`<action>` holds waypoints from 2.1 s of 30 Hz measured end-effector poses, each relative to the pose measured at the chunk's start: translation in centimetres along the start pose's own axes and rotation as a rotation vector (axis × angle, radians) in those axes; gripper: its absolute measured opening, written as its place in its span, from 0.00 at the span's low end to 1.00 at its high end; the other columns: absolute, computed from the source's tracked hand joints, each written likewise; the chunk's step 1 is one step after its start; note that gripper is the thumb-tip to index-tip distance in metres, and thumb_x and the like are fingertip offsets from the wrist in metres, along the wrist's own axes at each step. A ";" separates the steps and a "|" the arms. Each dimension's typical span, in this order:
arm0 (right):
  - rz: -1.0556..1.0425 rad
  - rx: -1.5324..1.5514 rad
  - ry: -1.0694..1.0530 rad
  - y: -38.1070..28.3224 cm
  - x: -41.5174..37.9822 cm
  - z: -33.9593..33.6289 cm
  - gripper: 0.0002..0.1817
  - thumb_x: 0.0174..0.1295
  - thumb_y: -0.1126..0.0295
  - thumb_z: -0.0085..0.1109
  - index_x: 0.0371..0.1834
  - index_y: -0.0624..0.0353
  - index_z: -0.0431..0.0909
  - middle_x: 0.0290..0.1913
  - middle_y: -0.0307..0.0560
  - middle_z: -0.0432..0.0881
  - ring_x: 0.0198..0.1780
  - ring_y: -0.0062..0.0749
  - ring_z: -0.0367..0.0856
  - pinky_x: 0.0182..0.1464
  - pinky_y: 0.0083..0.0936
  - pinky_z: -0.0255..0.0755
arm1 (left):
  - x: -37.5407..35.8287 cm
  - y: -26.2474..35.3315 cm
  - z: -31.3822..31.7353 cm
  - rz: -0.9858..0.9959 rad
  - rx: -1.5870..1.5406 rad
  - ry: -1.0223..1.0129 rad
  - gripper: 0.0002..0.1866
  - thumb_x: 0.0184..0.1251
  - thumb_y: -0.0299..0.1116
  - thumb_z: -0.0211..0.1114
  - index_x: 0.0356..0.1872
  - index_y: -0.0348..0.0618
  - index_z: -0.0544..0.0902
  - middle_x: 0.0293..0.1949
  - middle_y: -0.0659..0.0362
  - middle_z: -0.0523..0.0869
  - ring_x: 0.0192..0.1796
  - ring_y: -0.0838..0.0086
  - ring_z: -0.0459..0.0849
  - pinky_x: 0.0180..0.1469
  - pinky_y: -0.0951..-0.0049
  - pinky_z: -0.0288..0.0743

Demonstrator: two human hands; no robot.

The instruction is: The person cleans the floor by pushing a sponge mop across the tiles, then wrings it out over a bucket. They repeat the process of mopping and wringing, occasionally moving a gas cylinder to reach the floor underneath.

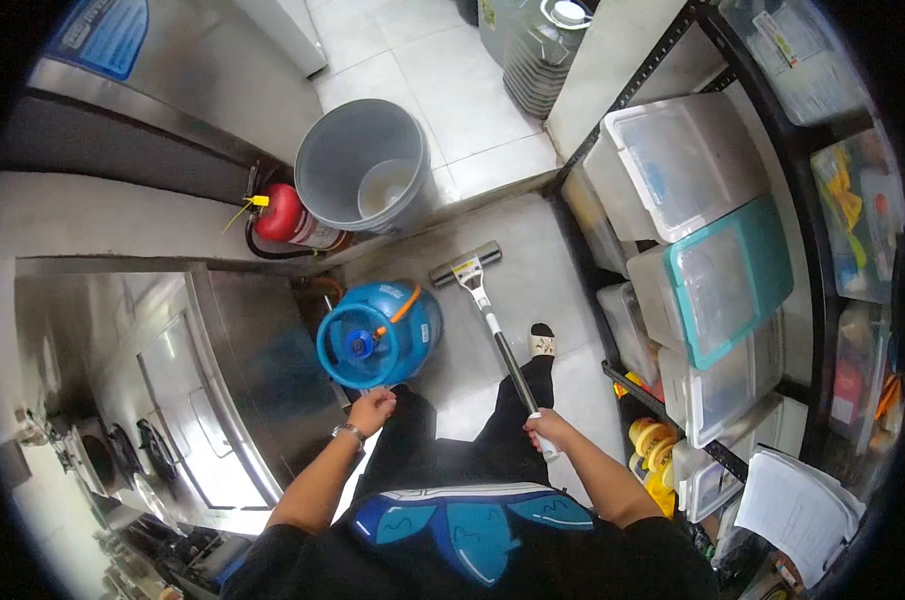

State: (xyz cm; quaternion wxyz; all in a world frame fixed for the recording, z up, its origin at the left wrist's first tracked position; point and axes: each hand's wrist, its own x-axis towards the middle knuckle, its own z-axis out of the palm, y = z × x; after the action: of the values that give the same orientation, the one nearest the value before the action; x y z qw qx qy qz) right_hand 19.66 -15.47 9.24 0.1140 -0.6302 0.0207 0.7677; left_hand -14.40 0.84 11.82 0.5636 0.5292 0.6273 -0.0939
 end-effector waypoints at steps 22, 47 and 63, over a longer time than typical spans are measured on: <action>-0.132 0.094 -0.007 -4.3 6.9 7.1 0.12 0.48 0.75 0.54 0.37 0.63 0.67 0.17 0.41 0.69 0.12 0.27 0.68 0.11 0.29 0.64 | 6.1 6.7 15.1 -0.262 -0.276 -0.474 0.22 0.62 0.53 0.47 0.51 0.52 0.72 0.30 0.61 0.78 0.35 0.70 0.78 0.42 0.51 0.71; -0.119 0.211 0.116 -6.4 2.9 6.2 0.20 0.65 0.58 0.38 0.62 0.40 0.60 0.17 0.41 0.68 0.11 0.24 0.65 0.09 0.24 0.59 | 13.0 7.0 18.1 -0.376 -0.885 -0.533 0.11 0.67 0.36 0.50 0.37 0.38 0.74 0.34 0.55 0.80 0.34 0.66 0.80 0.42 0.64 0.74; -0.130 0.206 0.074 -7.9 1.4 4.9 0.23 0.65 0.56 0.36 0.64 0.38 0.55 0.21 0.42 0.70 0.12 0.26 0.65 0.12 0.25 0.61 | 13.3 8.2 17.7 -0.315 -0.888 -0.573 0.10 0.66 0.37 0.51 0.36 0.41 0.76 0.34 0.57 0.81 0.35 0.71 0.81 0.39 0.70 0.75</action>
State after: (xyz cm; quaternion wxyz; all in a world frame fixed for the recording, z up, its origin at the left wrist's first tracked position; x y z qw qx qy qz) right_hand 16.26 -6.70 9.73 0.2266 -0.6432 0.0630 0.7286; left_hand 5.24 -0.95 -1.13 0.8600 0.0938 0.4998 -0.0436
